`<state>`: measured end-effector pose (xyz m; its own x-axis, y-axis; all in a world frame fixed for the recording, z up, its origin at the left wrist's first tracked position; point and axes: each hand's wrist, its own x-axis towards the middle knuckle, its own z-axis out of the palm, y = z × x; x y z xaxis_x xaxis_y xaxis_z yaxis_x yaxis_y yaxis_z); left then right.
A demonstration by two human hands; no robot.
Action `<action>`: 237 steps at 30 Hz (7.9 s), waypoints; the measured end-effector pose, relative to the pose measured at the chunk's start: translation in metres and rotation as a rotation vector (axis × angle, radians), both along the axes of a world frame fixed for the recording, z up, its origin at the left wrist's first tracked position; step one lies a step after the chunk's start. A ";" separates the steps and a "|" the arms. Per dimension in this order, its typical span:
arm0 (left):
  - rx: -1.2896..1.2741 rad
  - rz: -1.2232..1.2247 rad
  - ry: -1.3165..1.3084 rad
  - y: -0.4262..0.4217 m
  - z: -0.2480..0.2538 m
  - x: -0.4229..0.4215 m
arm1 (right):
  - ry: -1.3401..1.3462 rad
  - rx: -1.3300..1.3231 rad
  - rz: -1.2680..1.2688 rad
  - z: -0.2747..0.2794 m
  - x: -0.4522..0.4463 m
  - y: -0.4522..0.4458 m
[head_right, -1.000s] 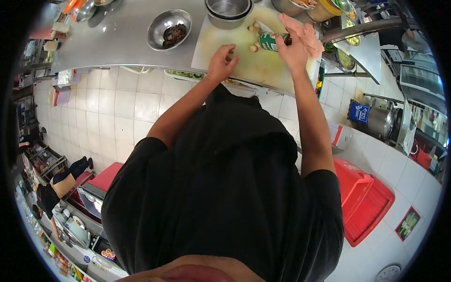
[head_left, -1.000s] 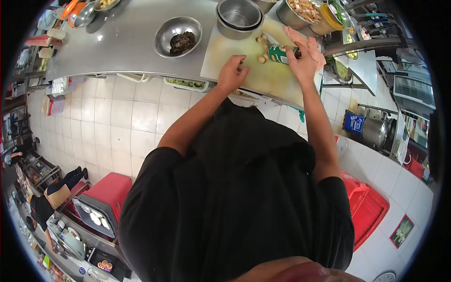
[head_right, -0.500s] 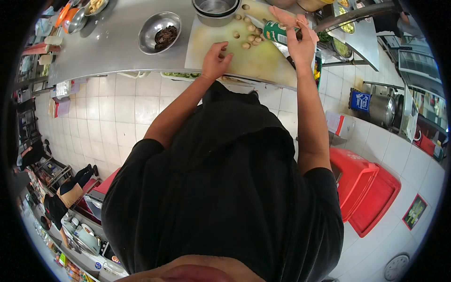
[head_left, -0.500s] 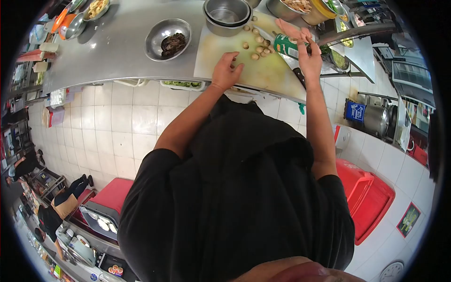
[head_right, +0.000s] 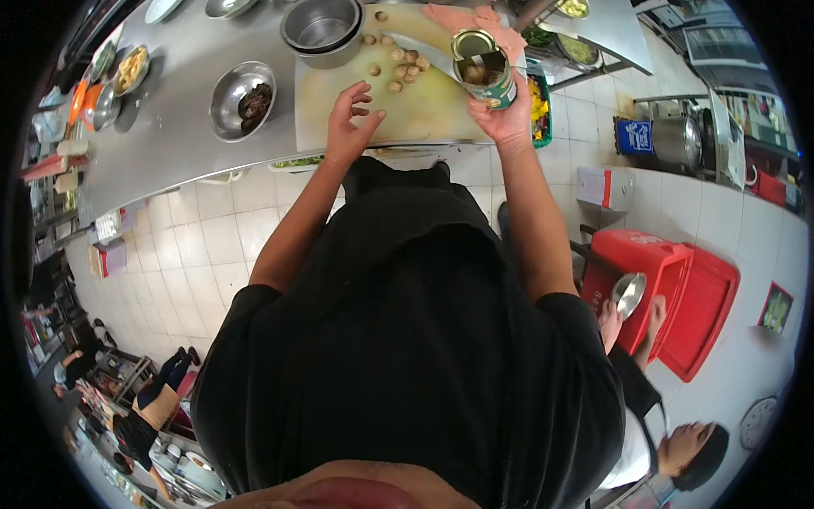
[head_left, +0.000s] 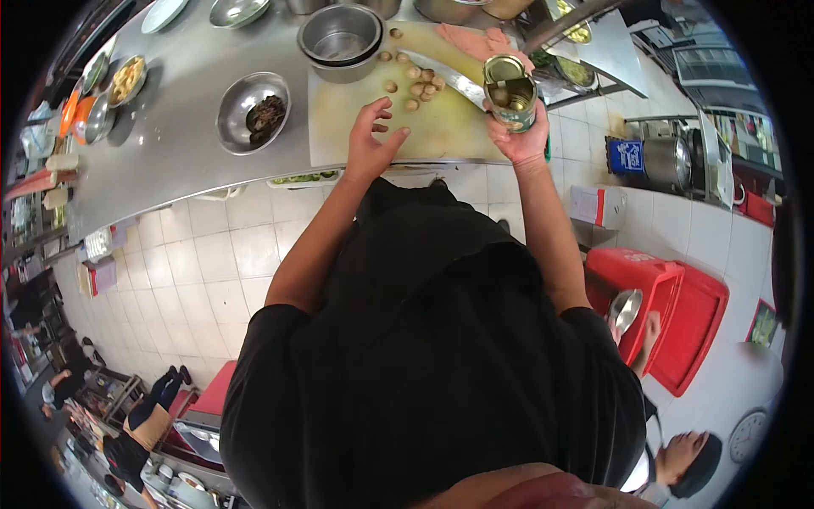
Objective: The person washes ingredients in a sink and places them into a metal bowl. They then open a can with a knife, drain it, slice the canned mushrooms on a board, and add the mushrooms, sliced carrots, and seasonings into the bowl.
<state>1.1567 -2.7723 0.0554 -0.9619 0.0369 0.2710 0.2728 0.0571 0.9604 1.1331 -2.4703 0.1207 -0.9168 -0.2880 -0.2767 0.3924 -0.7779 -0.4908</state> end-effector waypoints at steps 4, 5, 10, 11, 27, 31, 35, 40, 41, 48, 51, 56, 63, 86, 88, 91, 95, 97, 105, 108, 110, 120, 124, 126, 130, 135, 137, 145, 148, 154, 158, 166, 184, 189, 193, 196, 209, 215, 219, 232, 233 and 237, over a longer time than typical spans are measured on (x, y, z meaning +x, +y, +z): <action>-0.024 -0.100 0.088 0.011 0.032 0.003 | 0.050 0.020 -0.009 0.000 0.007 0.000; -0.023 -0.115 0.096 0.014 0.033 0.002 | -0.026 0.112 -0.100 0.009 0.006 -0.005; -0.077 -0.034 0.082 0.005 0.014 0.001 | 0.022 1.165 -0.294 0.034 -0.009 -0.012; -0.093 -0.011 0.072 0.000 0.006 0.002 | 0.132 1.347 -0.281 0.027 -0.014 -0.008; -0.213 0.067 0.021 -0.025 -0.019 0.013 | 0.867 1.964 -0.486 0.028 -0.016 -0.052; -0.187 0.071 0.020 -0.023 -0.025 0.010 | 0.535 1.485 -0.567 0.010 -0.022 -0.032; -0.142 0.061 0.009 -0.024 -0.026 0.010 | 0.016 0.710 -0.479 0.026 0.000 -0.015; -0.140 -0.056 -0.015 -0.018 -0.013 0.009 | 0.000 0.093 -0.128 0.004 0.047 0.009; -0.110 -0.100 -0.021 -0.015 -0.007 0.010 | 0.004 0.012 -0.095 0.005 0.057 0.008; 0.020 -0.515 0.197 0.038 0.082 0.025 | -0.050 -0.371 0.065 -0.006 0.114 -0.021; 0.025 -0.564 0.388 0.061 0.107 0.036 | -0.101 -0.374 0.055 -0.013 0.129 -0.029; -0.030 -0.618 0.273 0.088 0.112 0.057 | -0.049 -0.245 -0.071 -0.013 0.153 -0.040; -0.075 -0.703 0.327 0.147 0.129 0.104 | -0.260 -0.192 -0.211 0.019 0.211 -0.014; 0.286 -0.916 -0.148 0.332 0.121 0.259 | -0.020 -0.263 -0.625 0.018 0.403 0.121; 0.263 -0.917 -0.183 0.333 0.092 0.241 | 0.014 -0.168 -0.648 -0.012 0.390 0.128; 0.379 -0.800 -0.284 0.334 0.072 0.234 | -0.086 -0.219 -0.649 -0.044 0.351 0.151; 0.021 -0.627 -0.389 0.283 -0.001 0.211 | -0.087 -0.142 -0.622 -0.079 0.289 0.189; -0.115 -0.604 -0.409 0.245 -0.018 0.206 | -0.181 -0.101 -0.679 -0.063 0.262 0.190; -0.198 -0.427 -0.564 0.127 -0.059 0.193 | -0.335 0.324 -0.511 -0.099 0.195 0.181; -0.235 -0.416 -0.536 0.104 -0.066 0.182 | -0.363 0.384 -0.663 -0.101 0.189 0.186; -0.244 -0.392 -0.544 0.093 -0.071 0.175 | -0.275 0.459 -0.673 -0.083 0.195 0.205; -0.374 -0.413 -0.493 0.078 -0.074 0.144 | -0.419 0.704 -0.724 -0.061 0.192 0.205; -0.435 -0.382 -0.472 0.067 -0.078 0.143 | -0.475 1.047 -0.709 -0.134 0.177 0.189; -0.545 -0.395 -0.470 0.055 -0.087 0.146 | -0.518 0.853 -0.733 -0.125 0.181 0.167; -0.509 -0.277 -0.509 0.035 -0.075 0.156 | -0.442 0.597 -0.904 -0.119 0.210 0.187; -0.619 -0.232 -0.573 0.001 -0.082 0.174 | -0.236 0.495 -0.755 -0.072 0.213 0.211; -0.613 -0.225 -0.593 -0.002 -0.093 0.175 | -0.450 0.856 -0.765 -0.100 0.180 0.184; -0.621 -0.271 -0.547 0.015 -0.089 0.163 | -0.452 0.803 -0.940 -0.084 0.189 0.190; -0.565 -0.209 -0.535 0.016 -0.081 0.156 | -0.395 0.712 -0.934 -0.063 0.209 0.225; -0.718 -0.261 -0.586 -0.003 -0.098 0.165 | -0.522 0.777 -0.875 -0.096 0.163 0.174; -0.716 -0.298 -0.560 0.006 -0.103 0.169 | -0.493 1.069 -0.875 -0.138 0.162 0.194; -0.690 -0.276 -0.572 0.002 -0.107 0.167 | -0.402 1.105 -0.723 -0.080 0.162 0.179; -0.619 -0.222 -0.718 -0.030 -0.133 0.185 | -0.236 1.795 -1.104 -0.075 0.138 0.155; -0.598 -0.318 -0.660 -0.004 -0.136 0.156 | -0.375 1.770 -1.119 -0.105 0.130 0.147; -0.589 -0.345 -0.591 0.018 -0.111 0.134 | -0.424 1.463 -1.161 -0.143 0.149 0.175; -0.580 -0.302 -0.532 -0.001 -0.112 0.126 | -0.523 1.144 -1.250 -0.151 0.197 0.244; -0.690 -0.269 -0.650 -0.042 -0.127 0.174 | -0.554 0.507 -0.917 -0.135 0.159 0.163; -0.724 -0.373 -0.583 -0.002 -0.126 0.155 | -0.432 0.022 -1.054 -0.143 0.263 0.225; -0.680 -0.504 -0.630 0.020 -0.151 0.141 | -0.213 0.046 -1.324 -0.096 0.373 0.280; -0.853 -0.904 -0.488 0.189 -0.182 0.128 | 0.610 1.944 -2.830 0.364 0.785 0.259; -0.848 -0.921 -0.450 0.204 -0.182 0.125 | 0.616 1.998 -2.914 0.371 0.799 0.254; -0.815 -1.002 -0.446 0.253 -0.154 0.141 | -0.030 2.008 -3.169 0.323 0.899 0.324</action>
<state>1.2979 -2.5197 -0.0987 -0.4279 0.7621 -0.4858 0.2103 0.6067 0.7666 2.0324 -2.1467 0.4435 0.6414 -0.2887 0.7108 0.6669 0.6677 -0.3307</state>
